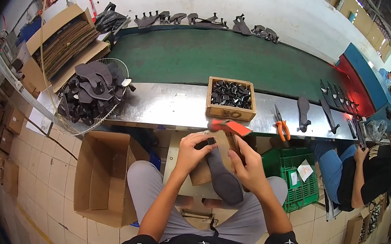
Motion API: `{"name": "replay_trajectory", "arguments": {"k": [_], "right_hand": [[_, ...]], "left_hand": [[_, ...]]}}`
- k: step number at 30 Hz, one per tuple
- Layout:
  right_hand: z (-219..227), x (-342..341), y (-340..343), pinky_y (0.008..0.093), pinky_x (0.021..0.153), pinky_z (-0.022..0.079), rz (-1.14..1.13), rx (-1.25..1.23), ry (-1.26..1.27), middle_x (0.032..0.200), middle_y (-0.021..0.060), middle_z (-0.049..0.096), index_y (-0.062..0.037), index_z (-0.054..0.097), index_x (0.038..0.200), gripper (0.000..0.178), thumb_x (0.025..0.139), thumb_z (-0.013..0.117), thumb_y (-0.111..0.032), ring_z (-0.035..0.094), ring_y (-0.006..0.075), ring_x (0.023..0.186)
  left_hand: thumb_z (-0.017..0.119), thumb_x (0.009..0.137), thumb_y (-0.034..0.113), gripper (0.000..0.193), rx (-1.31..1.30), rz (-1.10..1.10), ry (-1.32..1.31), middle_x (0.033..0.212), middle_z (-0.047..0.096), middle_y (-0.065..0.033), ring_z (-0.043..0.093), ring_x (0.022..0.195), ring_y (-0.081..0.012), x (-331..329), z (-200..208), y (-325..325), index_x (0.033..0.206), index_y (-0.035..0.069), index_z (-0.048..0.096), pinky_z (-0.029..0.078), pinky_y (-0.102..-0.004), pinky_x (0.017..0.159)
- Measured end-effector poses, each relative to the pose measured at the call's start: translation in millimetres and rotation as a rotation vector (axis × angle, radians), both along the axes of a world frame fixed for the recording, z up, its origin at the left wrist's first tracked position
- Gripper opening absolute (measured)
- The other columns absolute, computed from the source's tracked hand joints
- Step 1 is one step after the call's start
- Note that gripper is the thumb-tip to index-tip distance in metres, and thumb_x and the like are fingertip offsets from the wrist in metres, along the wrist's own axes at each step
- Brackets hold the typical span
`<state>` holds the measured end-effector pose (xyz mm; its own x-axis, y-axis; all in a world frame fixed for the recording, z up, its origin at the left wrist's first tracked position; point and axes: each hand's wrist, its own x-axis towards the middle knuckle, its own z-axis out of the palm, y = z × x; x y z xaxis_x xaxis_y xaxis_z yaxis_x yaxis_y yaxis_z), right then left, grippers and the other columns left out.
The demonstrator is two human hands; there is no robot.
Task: Manually assemble shoe components using a hammer and small nails or tacks at a workstation.
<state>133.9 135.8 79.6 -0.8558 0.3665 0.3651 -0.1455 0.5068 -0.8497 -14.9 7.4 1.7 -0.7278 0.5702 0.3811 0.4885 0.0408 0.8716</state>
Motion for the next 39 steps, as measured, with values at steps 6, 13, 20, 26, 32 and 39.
{"name": "replay_trajectory", "arguments": {"k": [6,13,20,26,32,39], "right_hand": [[13.7,25.0,-5.8,0.0303,0.060,0.049,0.015,0.230,0.093,0.089,0.0144,0.064,0.0011,0.052,0.137,0.044,0.094,0.061,-0.002,0.058,0.0173,0.064],[27.6,22.5,0.6,0.0378,0.067,0.049,0.066,0.283,-0.113,0.088,0.0196,0.059,0.0022,0.047,0.140,0.047,0.095,0.060,-0.005,0.060,0.0341,0.073],[9.2,19.4,1.4,0.0398,0.069,0.050,0.077,0.329,-0.028,0.090,0.0215,0.060,0.0031,0.045,0.141,0.050,0.094,0.061,-0.003,0.060,0.0368,0.075],[70.0,46.2,-3.7,0.0245,0.059,0.047,-0.127,0.420,0.166,0.086,0.0108,0.063,0.0079,0.054,0.125,0.030,0.099,0.055,-0.006,0.058,0.0131,0.066],[1.1,19.1,-8.3,0.0453,0.069,0.055,0.023,0.385,-0.090,0.103,0.0277,0.064,0.0049,0.056,0.117,0.028,0.090,0.061,0.000,0.064,0.0443,0.088],[59.9,45.4,-4.8,0.0427,0.065,0.054,-0.065,0.301,0.064,0.094,0.0246,0.066,0.0058,0.056,0.116,0.027,0.094,0.062,-0.007,0.067,0.0399,0.075]], "left_hand": [[0.080,0.073,0.011,0.030,0.019,-0.080,-0.057,0.103,0.074,-0.0111,0.066,0.100,-0.0221,-1.4,7.5,-0.5,0.102,0.004,0.076,0.049,-0.0341,0.092],[0.080,0.072,0.014,0.030,0.039,-0.060,-0.197,0.101,0.074,-0.0106,0.065,0.098,-0.0207,-0.4,5.7,0.6,0.101,0.005,0.077,0.050,-0.0339,0.090],[0.082,0.073,0.016,0.027,0.042,-0.072,-0.217,0.104,0.073,-0.0113,0.065,0.099,-0.0202,-3.0,-2.9,1.0,0.097,0.005,0.077,0.050,-0.0324,0.089],[0.082,0.076,0.034,0.090,-0.274,0.026,0.119,0.126,0.067,-0.0033,0.056,0.122,-0.0221,4.5,-4.3,-14.8,0.149,0.005,0.038,0.024,-0.0449,0.113],[0.079,0.076,0.046,0.118,-0.450,0.030,0.082,0.137,0.060,0.0068,0.039,0.140,-0.0221,10.2,-9.4,-8.8,0.156,0.002,0.005,0.005,-0.0608,0.114],[0.077,0.076,0.052,0.121,-0.475,0.014,0.083,0.139,0.059,0.0095,0.037,0.142,-0.0220,3.3,-15.0,-16.8,0.157,0.004,0.001,-0.002,-0.0684,0.111]]}}
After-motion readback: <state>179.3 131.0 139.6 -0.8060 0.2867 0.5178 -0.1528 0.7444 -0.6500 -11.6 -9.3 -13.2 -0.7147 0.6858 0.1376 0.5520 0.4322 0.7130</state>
